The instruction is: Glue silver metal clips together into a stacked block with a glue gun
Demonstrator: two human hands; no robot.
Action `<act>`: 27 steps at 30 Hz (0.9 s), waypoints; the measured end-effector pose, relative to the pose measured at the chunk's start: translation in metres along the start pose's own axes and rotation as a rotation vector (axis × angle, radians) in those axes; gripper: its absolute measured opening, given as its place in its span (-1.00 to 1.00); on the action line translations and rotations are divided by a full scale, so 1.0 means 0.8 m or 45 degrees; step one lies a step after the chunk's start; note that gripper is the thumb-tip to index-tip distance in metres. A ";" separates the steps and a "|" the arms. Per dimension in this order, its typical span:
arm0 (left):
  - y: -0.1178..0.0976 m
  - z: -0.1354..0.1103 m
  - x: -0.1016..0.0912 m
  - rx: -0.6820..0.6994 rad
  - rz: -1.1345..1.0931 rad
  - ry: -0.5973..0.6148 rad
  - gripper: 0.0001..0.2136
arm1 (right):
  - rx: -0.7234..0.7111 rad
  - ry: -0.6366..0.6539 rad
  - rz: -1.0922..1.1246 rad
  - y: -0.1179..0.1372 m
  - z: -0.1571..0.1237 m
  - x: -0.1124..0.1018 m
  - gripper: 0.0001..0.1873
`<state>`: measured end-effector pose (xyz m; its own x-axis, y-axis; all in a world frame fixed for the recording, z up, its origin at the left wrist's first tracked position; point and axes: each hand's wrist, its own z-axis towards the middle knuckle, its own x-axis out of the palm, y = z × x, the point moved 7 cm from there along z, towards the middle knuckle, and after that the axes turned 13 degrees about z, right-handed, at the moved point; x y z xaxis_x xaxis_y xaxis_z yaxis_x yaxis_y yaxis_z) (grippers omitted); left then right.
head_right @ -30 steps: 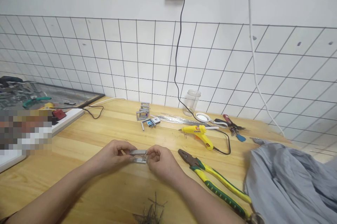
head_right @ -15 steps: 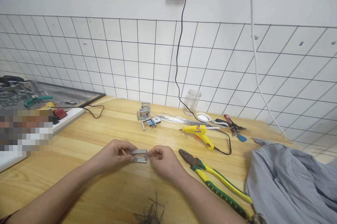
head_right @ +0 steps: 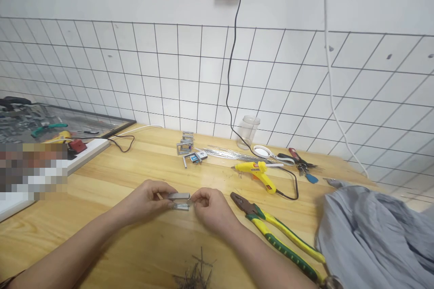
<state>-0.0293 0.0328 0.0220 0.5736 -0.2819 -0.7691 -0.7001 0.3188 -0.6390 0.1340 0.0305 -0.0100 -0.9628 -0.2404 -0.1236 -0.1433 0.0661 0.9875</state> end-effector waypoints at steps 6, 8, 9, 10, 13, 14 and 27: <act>0.002 0.000 0.001 -0.002 0.002 -0.009 -0.79 | -0.063 -0.034 -0.041 0.000 0.001 -0.004 -0.80; 0.002 0.000 0.001 -0.001 -0.008 -0.006 -0.79 | -0.077 -0.042 -0.048 0.000 0.001 -0.005 -0.81; 0.002 0.000 0.001 0.000 -0.010 -0.008 -0.79 | -0.079 -0.043 -0.049 0.000 0.002 -0.005 -0.80; 0.001 0.000 0.000 0.001 -0.010 -0.011 -0.79 | -0.078 -0.044 -0.049 0.000 0.002 -0.005 -0.80; 0.000 -0.001 0.000 -0.004 -0.001 -0.009 -0.79 | -0.065 -0.036 -0.044 0.001 0.002 -0.005 -0.78; -0.001 -0.001 -0.001 -0.005 0.002 -0.008 -0.79 | -0.062 -0.028 -0.042 0.001 0.001 -0.004 -0.77; 0.002 0.000 0.001 -0.008 -0.017 -0.020 -0.81 | -0.074 0.016 -0.065 -0.003 0.000 0.000 -0.73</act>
<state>-0.0299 0.0330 0.0201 0.5894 -0.2721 -0.7606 -0.6947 0.3097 -0.6492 0.1343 0.0308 -0.0120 -0.9516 -0.2541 -0.1728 -0.1778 -0.0030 0.9841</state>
